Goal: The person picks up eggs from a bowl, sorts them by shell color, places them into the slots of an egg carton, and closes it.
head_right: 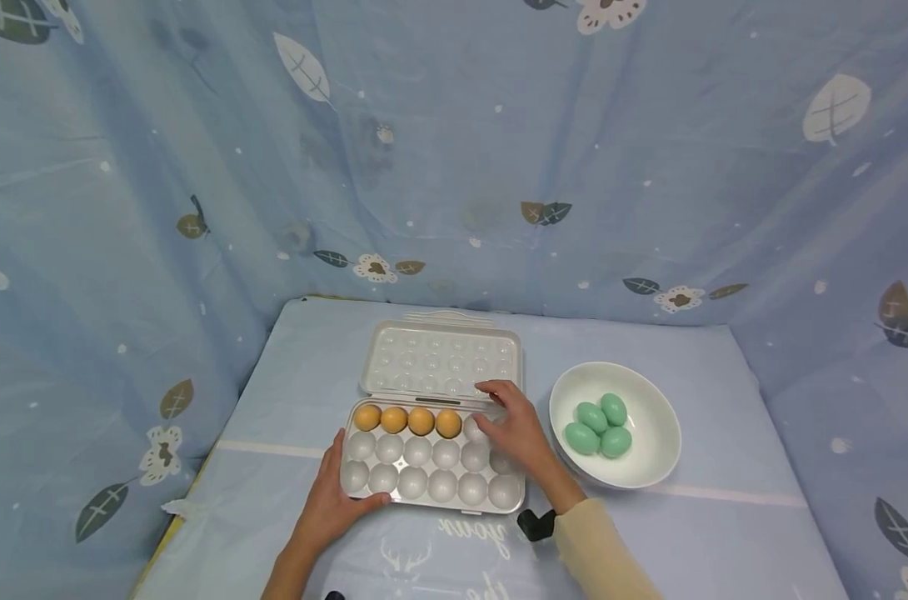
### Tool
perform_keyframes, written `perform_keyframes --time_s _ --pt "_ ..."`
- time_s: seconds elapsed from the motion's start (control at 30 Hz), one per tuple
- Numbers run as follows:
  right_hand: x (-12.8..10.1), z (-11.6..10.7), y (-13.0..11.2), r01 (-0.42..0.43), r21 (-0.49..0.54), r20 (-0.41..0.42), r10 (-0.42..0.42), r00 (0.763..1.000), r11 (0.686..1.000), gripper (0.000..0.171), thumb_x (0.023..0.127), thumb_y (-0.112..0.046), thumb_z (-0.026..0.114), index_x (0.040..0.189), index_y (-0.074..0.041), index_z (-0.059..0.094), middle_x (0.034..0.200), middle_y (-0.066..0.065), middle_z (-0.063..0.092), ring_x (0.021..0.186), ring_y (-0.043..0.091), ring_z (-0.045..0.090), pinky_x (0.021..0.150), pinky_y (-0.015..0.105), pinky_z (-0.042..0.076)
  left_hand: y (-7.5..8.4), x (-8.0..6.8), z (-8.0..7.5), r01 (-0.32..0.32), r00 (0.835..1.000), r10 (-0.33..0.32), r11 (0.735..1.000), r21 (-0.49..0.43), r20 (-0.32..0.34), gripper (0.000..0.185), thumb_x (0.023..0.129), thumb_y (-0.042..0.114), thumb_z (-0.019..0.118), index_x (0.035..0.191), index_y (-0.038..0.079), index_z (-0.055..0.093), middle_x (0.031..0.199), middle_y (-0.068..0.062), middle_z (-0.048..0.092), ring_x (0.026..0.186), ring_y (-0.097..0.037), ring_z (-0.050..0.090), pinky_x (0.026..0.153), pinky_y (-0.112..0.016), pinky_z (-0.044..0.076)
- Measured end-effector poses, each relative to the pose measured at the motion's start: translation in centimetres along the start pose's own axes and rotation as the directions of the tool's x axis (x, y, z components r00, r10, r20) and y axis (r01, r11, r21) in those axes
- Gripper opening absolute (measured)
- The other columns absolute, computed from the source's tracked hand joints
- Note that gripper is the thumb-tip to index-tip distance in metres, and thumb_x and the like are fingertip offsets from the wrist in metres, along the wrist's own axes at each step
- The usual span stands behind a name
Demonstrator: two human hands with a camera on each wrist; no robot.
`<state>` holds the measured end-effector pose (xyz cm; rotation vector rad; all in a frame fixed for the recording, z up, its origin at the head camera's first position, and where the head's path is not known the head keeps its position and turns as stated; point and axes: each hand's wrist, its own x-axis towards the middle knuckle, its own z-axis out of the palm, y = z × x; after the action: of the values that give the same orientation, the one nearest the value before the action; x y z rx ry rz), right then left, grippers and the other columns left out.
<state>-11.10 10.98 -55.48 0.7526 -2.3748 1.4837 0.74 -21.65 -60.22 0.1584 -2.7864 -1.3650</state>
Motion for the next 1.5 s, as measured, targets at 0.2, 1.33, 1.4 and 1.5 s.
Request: perform_keyframes --time_s 0.2,1.33,1.4,1.5 --pt "0.6 -1.8 -1.5 -0.016 -0.012 -0.027 0.015 1.0 1.0 0.049 0.08 0.012 0.081 0.125 0.009 0.063 0.124 0.027 0.063 0.115 0.043 0.063 0.1 0.049 0.053 -0.1 0.0 0.0 -0.006 1.0 0.006 1.0 -0.002 -0.004 0.148 0.056 0.065 0.095 0.165 0.01 0.013 0.161 -0.019 0.033 0.145 -0.038 0.041 0.118 -0.057 0.036" --pt "-2.2 -11.2 2.3 -0.215 -0.137 -0.134 0.197 0.971 0.967 0.052 0.087 -0.002 0.081 0.134 0.001 0.06 0.131 0.017 0.061 0.122 0.033 0.057 0.101 0.008 0.044 0.3 0.0 -0.2 -0.03 0.999 0.031 0.999 0.019 -0.015 0.145 0.058 0.063 0.095 0.165 0.009 0.013 0.161 -0.02 0.034 0.146 -0.039 0.041 0.118 -0.056 0.036" --pt "-2.6 -11.8 2.6 -0.229 -0.14 -0.141 0.209 0.968 0.963 0.051 0.088 -0.002 0.081 0.134 0.002 0.06 0.131 0.017 0.061 0.122 0.034 0.057 0.102 0.009 0.044 0.3 0.0 -0.3 -0.03 0.999 0.03 0.999 0.02 -0.014 0.145 0.058 0.064 0.095 0.165 0.008 0.013 0.161 -0.02 0.033 0.146 -0.039 0.041 0.118 -0.056 0.036" --pt "-3.1 -12.6 3.0 -0.258 -0.164 -0.154 0.234 0.96 0.952 0.051 0.088 -0.003 0.081 0.135 0.002 0.059 0.131 0.018 0.06 0.122 0.036 0.057 0.101 0.008 0.044 0.3 -0.1 -0.3 -0.03 0.999 0.03 0.999 0.02 -0.013 0.146 0.058 0.064 0.094 0.165 0.008 0.013 0.162 -0.02 0.033 0.146 -0.039 0.04 0.118 -0.056 0.035"
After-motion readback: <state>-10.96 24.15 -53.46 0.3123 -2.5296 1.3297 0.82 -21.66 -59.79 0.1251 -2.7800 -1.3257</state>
